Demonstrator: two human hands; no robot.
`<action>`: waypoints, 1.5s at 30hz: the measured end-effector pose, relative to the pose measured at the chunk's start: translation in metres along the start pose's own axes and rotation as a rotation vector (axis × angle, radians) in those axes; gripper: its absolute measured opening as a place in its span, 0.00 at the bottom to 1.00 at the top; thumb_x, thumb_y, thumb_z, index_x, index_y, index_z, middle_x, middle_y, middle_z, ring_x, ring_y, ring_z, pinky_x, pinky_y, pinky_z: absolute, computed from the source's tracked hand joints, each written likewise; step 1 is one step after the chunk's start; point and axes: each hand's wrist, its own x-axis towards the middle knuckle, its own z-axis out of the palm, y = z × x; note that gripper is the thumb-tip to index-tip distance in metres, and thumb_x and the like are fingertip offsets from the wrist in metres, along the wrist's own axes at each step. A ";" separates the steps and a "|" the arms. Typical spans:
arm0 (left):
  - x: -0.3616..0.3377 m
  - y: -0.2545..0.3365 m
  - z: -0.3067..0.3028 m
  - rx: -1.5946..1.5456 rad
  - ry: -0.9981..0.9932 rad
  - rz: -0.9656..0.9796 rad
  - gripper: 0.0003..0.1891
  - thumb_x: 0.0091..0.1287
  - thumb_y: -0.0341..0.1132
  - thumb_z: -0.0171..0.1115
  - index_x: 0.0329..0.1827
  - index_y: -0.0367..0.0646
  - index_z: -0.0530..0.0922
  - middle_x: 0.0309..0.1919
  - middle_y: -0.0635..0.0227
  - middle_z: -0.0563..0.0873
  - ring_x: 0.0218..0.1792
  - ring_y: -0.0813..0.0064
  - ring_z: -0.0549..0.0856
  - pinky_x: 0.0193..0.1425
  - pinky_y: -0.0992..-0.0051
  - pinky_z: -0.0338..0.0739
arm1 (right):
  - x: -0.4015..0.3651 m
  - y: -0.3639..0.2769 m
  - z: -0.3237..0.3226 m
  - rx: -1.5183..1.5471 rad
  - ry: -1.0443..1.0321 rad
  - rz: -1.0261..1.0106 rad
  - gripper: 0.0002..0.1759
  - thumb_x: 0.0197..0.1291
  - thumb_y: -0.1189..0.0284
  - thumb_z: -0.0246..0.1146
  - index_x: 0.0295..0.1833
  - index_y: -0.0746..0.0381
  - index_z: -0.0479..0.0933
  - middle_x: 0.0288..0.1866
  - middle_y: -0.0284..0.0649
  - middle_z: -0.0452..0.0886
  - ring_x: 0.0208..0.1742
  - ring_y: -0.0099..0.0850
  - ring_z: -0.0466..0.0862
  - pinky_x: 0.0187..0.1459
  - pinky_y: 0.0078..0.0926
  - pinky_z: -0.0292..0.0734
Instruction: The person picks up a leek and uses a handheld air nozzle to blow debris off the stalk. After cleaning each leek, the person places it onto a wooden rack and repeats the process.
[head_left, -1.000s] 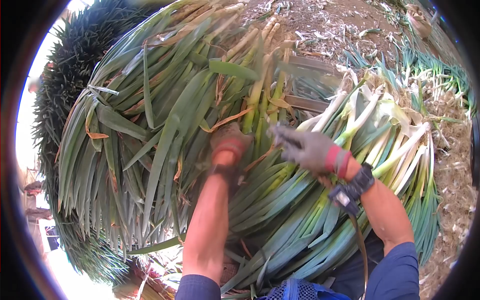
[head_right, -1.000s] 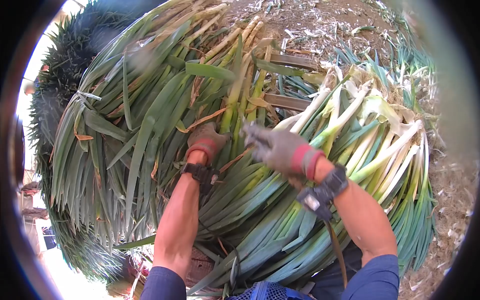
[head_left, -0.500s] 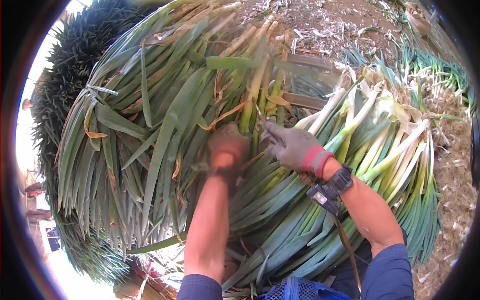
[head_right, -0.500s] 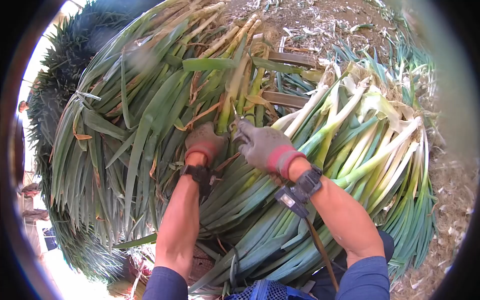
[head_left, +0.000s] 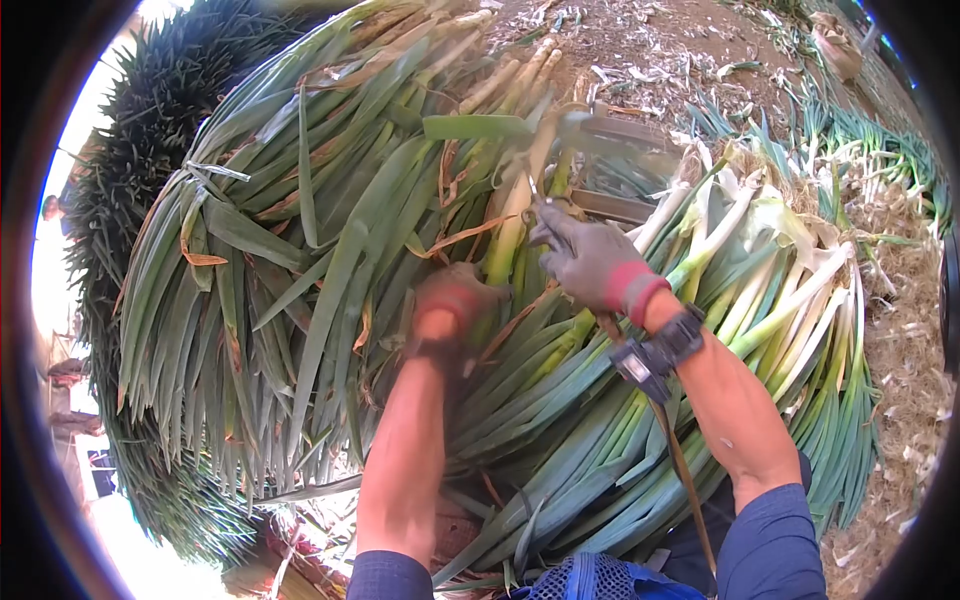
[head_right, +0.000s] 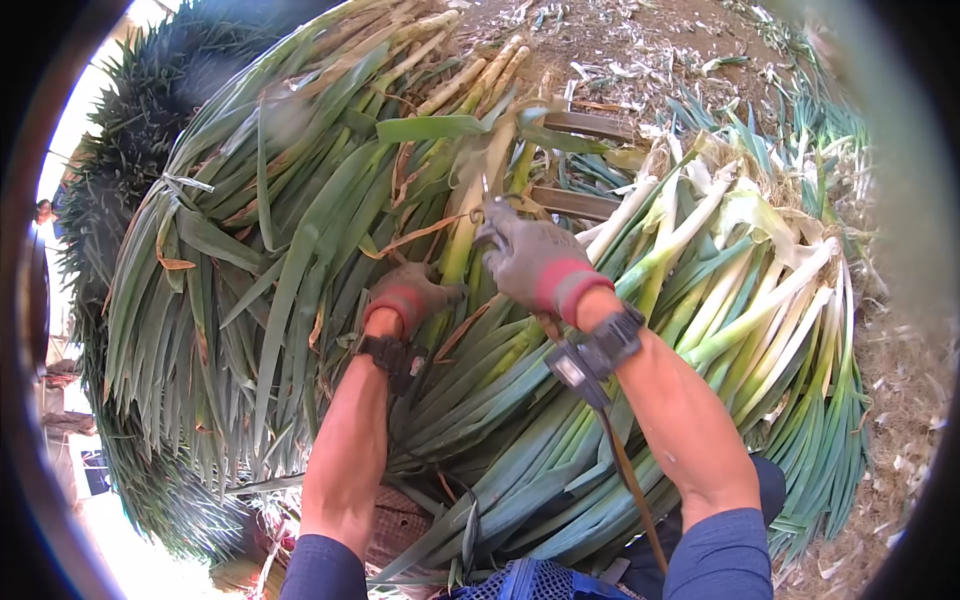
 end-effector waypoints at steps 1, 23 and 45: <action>-0.002 -0.004 0.003 -0.017 0.001 0.002 0.42 0.59 0.62 0.77 0.67 0.36 0.85 0.62 0.49 0.91 0.63 0.54 0.90 0.68 0.59 0.81 | -0.006 -0.003 0.000 -0.013 -0.005 -0.015 0.40 0.69 0.62 0.65 0.86 0.50 0.67 0.60 0.46 0.90 0.55 0.52 0.90 0.62 0.43 0.82; -0.043 0.011 0.020 0.083 0.114 0.094 0.23 0.70 0.46 0.65 0.64 0.46 0.84 0.58 0.49 0.91 0.60 0.46 0.89 0.66 0.53 0.82 | -0.003 0.022 -0.024 0.055 0.098 0.110 0.36 0.67 0.57 0.65 0.80 0.56 0.75 0.54 0.55 0.90 0.55 0.53 0.90 0.62 0.44 0.81; -0.051 0.023 0.032 0.184 0.206 0.101 0.16 0.71 0.38 0.61 0.58 0.45 0.87 0.54 0.51 0.92 0.56 0.48 0.92 0.61 0.53 0.85 | -0.046 0.022 -0.017 0.065 0.015 0.122 0.39 0.68 0.55 0.68 0.83 0.54 0.72 0.62 0.55 0.88 0.60 0.50 0.89 0.66 0.38 0.79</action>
